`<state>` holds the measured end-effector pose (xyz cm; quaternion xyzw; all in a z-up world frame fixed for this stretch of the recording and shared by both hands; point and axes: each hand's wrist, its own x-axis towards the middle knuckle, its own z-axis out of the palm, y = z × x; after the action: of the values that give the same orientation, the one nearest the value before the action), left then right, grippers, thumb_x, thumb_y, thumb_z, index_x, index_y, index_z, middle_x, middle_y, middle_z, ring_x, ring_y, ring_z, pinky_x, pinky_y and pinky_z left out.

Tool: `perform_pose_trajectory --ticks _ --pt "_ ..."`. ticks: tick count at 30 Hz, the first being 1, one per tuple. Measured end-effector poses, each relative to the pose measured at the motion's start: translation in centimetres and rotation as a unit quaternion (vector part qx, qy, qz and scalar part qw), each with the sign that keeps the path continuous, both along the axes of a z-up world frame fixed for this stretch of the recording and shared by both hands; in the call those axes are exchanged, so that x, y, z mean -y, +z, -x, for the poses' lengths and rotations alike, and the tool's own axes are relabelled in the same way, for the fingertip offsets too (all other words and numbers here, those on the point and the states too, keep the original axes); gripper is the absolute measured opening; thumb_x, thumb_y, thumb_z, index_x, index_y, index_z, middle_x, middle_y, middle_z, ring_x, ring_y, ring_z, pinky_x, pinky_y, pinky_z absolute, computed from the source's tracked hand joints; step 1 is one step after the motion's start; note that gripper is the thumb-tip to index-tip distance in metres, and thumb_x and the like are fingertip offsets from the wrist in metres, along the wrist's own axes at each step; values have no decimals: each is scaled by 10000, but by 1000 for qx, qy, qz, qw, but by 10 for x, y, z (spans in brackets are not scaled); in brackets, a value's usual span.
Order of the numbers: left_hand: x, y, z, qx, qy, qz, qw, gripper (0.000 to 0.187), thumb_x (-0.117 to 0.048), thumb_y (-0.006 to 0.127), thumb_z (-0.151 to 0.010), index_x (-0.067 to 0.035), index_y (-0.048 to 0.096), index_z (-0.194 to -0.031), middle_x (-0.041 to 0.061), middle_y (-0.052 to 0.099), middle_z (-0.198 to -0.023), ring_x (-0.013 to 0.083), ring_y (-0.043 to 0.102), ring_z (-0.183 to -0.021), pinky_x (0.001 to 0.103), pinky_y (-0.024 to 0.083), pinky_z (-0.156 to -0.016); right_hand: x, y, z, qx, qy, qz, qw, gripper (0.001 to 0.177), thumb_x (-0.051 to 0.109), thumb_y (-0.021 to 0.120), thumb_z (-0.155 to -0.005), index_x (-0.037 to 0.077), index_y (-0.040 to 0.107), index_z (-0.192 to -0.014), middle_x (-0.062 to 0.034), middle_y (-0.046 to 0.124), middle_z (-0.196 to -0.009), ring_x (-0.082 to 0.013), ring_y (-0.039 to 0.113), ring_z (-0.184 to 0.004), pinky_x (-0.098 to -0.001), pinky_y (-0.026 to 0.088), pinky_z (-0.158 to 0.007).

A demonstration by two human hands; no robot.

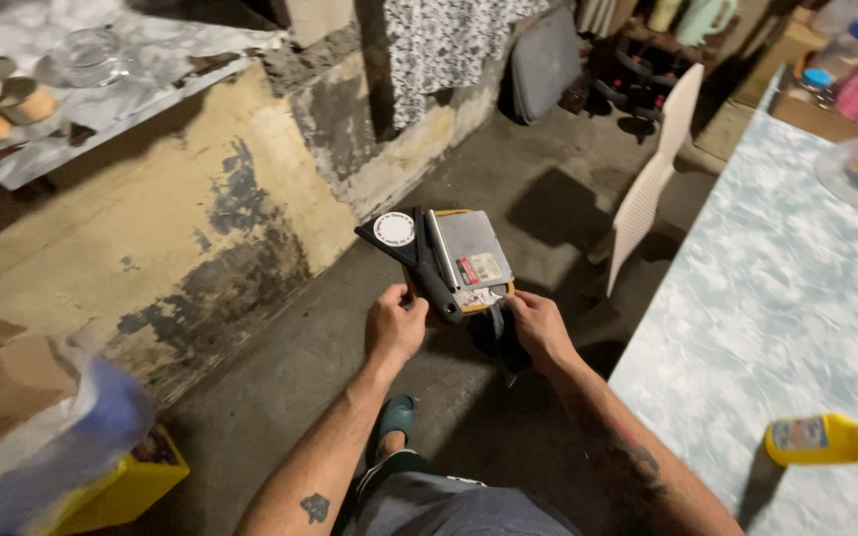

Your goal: The person wipes various household items including a container, jars, cans, and a detergent bottle with a cloth before cleaning a table surface.

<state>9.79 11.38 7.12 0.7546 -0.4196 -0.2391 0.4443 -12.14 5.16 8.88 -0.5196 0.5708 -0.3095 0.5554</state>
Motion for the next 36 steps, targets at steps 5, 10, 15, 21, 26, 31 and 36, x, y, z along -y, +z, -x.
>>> perform_pose_trajectory --ticks 5,10,15,21,26,31,36 --pt "5 34 -55 27 53 18 998 343 -298 677 -834 -54 739 -1067 141 772 -1015 325 734 -939 426 570 -787 26 31 -61 -29 54 13 998 408 276 543 -1017 -7 709 -1260 -115 768 -939 -151 685 -740 -307 563 -668" --pt "22 58 -119 63 80 78 992 331 -288 666 -846 -47 740 -1060 135 778 -1003 311 744 -918 412 578 -776 64 47 -134 16 77 82 994 385 254 573 -1013 -41 740 -1195 -115 766 -910 -147 673 -743 -312 560 -690" --pt "47 90 -189 82 104 100 986 333 -293 669 -844 -43 735 -1055 128 777 -1005 306 748 -917 408 577 -774 101 73 -206 36 88 87 992 364 252 585 -992 -23 730 -1181 -87 766 -889 -139 680 -730 -310 565 -669" --pt "82 130 -262 112 119 150 975 327 -291 675 -853 -45 743 -1057 129 784 -985 304 755 -909 400 582 -777 156 88 -288 79 100 129 983 349 233 598 -996 -56 754 -1116 -93 745 -840 -146 648 -680 -308 537 -615" --pt "112 157 -309 94 128 130 979 339 -301 659 -856 -63 737 -1085 112 790 -987 286 768 -882 397 582 -757 198 110 -346 101 105 175 974 326 211 605 -988 -47 761 -1112 -79 743 -847 -134 649 -683 -291 534 -613" --pt "151 157 -346 137 155 197 958 372 -292 679 -874 -12 710 -1117 153 772 -991 300 758 -888 394 582 -757 225 138 -387 84 111 178 974 332 224 573 -987 -16 753 -1129 -92 742 -844 -143 662 -673 -301 545 -609" --pt "190 151 -376 128 184 200 954 351 -280 665 -883 2 715 -1086 144 779 -938 291 759 -857 395 579 -747 265 143 -425 77 114 201 970 340 231 593 -992 -44 740 -1129 -97 761 -872 -140 680 -731 -293 558 -669"
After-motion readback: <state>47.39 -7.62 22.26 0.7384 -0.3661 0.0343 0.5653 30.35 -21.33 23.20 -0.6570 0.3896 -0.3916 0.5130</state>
